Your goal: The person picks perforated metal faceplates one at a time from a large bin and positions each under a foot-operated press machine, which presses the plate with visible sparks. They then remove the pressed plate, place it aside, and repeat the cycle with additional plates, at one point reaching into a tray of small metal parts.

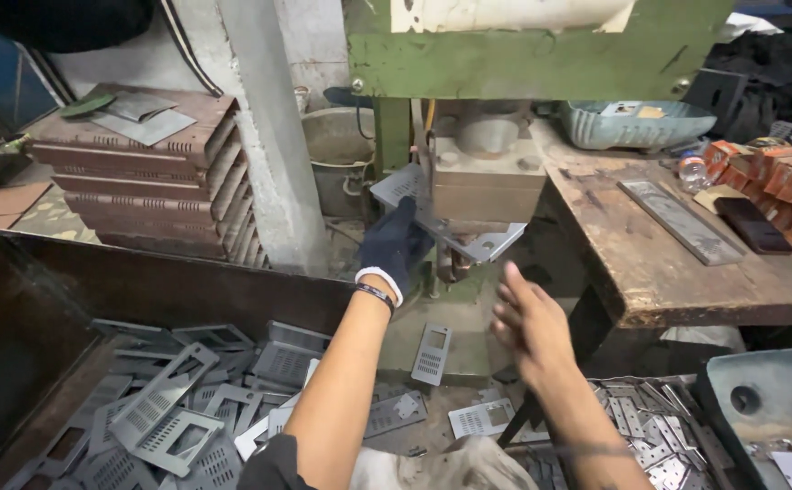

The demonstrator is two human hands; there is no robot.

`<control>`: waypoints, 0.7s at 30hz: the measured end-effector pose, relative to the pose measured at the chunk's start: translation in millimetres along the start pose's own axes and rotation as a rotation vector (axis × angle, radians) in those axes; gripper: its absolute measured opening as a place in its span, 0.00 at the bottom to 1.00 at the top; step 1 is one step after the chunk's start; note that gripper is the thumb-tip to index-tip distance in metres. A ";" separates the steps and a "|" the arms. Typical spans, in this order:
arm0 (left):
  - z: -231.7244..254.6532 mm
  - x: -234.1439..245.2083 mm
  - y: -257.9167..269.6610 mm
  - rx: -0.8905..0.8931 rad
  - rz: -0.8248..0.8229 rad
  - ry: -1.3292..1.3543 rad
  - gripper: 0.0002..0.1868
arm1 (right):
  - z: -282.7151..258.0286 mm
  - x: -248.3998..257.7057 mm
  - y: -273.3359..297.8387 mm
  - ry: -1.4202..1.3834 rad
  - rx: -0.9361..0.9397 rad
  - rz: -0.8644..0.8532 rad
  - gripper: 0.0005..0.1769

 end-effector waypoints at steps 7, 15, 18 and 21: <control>-34.6 29.1 -55.9 -0.006 0.053 -0.150 0.20 | -6.5 186.9 -50.4 0.122 0.187 0.337 0.13; -55.7 98.3 55.8 0.232 0.051 0.496 0.19 | -75.7 503.2 -112.0 0.466 0.718 0.714 0.11; -122.7 168.8 70.0 0.273 0.119 0.329 0.19 | -90.1 551.9 -92.8 1.011 0.488 0.959 0.20; -192.3 246.9 110.2 0.317 0.190 0.020 0.23 | -75.7 621.0 -133.3 1.481 0.246 0.958 0.34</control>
Point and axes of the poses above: each hand's wrist, its own y-axis away from the middle knuckle, its own x-axis out of the back of the hand, z = x × y, the point moved 4 cm from there along -y, towards the middle knuckle, and after that the axes turned 11 degrees about z, right-handed, at the moved point
